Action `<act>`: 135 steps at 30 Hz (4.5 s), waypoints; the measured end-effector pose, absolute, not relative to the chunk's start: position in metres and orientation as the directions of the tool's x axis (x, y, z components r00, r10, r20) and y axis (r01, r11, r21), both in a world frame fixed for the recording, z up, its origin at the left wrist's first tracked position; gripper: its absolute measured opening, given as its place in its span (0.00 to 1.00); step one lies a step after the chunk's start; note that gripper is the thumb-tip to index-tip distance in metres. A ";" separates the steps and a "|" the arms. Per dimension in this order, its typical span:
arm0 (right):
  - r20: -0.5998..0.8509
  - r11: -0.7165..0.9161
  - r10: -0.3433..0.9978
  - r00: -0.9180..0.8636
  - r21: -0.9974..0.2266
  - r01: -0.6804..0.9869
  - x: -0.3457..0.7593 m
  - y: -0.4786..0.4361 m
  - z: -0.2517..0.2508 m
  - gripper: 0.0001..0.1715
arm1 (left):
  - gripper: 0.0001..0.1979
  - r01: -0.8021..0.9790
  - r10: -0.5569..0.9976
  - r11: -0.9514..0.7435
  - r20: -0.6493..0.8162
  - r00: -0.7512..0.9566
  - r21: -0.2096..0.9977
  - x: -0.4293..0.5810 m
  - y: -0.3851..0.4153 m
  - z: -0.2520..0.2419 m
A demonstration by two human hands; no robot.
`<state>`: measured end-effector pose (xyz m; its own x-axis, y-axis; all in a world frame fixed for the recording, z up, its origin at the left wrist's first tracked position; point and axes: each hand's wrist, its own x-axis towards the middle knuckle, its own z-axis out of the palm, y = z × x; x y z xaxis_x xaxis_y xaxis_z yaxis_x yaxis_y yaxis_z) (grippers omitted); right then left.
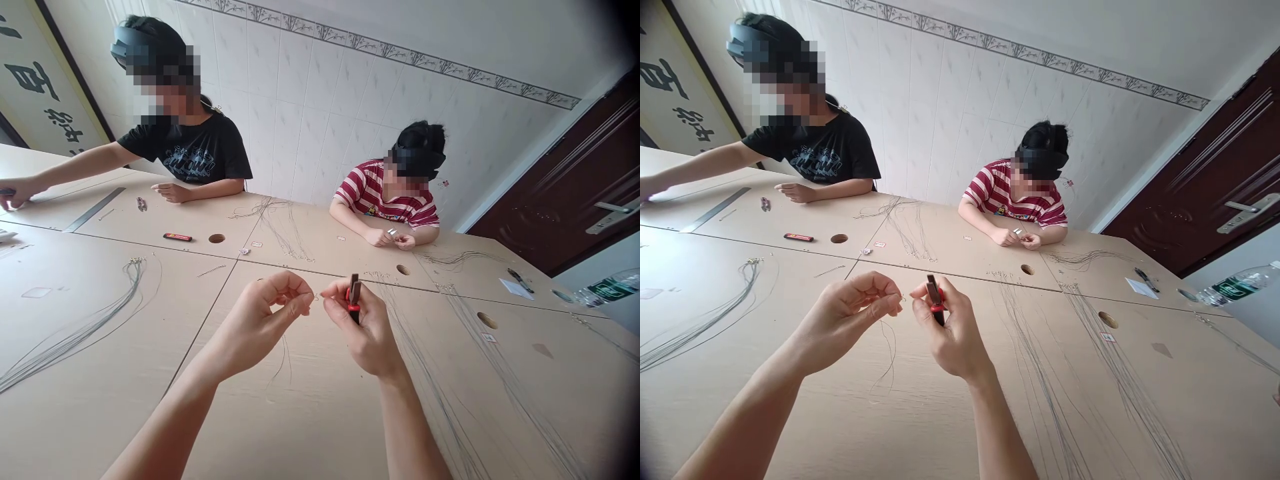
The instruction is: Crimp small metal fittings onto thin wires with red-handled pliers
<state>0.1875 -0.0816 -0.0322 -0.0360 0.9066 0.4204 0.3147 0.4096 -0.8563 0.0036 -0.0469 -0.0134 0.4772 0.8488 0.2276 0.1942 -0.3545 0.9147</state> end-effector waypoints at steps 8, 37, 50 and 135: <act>0.419 0.419 0.904 -0.082 -0.832 0.365 0.179 -0.083 -0.025 0.10 | 0.08 0.269 0.851 -0.381 0.222 0.475 0.884 0.006 -0.048 -0.010; 0.469 0.470 0.877 -0.102 -0.797 0.379 0.185 -0.085 -0.023 0.11 | 0.08 0.200 0.837 -0.387 0.252 0.485 0.900 0.005 -0.048 -0.009; 0.594 0.598 0.773 -0.223 -0.566 0.567 0.186 -0.084 -0.025 0.12 | 0.10 0.277 0.825 -0.397 0.208 0.525 0.875 0.005 -0.051 -0.008; 0.594 0.571 0.779 -0.201 -0.541 0.617 0.185 -0.082 -0.027 0.11 | 0.11 0.261 0.857 -0.312 0.151 0.493 0.914 0.006 -0.050 -0.009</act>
